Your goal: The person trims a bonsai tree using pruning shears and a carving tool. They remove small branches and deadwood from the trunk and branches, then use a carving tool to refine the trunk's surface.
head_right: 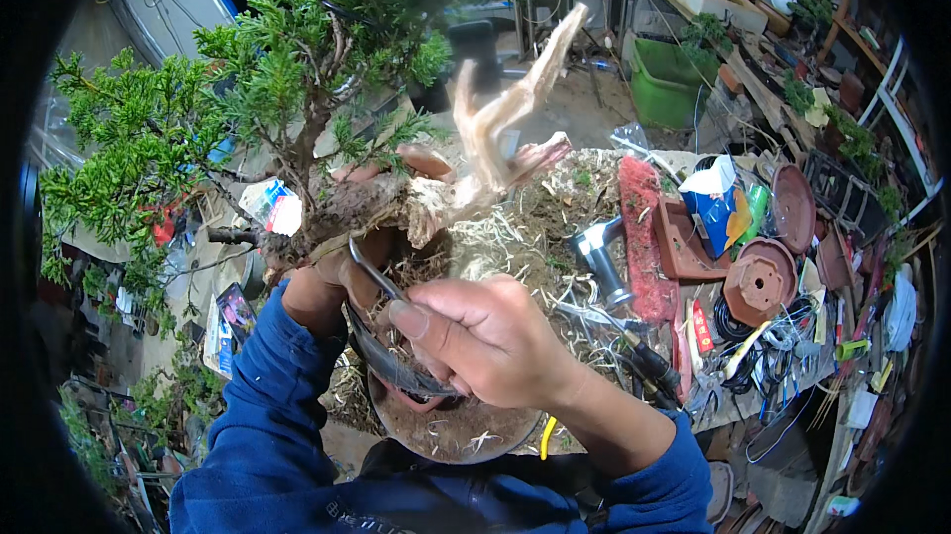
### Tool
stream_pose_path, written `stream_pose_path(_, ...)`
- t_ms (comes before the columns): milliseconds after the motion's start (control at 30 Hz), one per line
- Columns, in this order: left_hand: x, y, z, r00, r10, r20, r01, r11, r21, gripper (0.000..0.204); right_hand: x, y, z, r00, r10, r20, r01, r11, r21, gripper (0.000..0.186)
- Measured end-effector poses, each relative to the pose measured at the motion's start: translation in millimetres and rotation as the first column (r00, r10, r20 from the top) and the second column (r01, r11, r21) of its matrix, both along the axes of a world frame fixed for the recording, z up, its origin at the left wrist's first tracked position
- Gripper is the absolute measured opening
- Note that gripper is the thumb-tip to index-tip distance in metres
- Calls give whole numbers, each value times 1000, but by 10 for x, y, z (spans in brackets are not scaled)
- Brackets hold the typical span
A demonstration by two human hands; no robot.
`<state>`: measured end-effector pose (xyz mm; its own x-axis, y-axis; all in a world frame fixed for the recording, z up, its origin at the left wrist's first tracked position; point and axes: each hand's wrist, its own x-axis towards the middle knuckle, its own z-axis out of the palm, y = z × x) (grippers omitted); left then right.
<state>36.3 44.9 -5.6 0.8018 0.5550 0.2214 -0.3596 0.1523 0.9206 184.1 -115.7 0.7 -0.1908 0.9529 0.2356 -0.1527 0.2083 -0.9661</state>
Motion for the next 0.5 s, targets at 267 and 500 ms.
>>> stream_pose_path(267,-67,-8,19,993,104,-59,-84,958,273,45,41,-6,19,1000,15,-25,-15,1000,-2,35)
stream_pose_path(500,-66,84,62,994,-108,-15,109,992,56,87,83,26,96,981,116,-153,-145,971,-191,45)
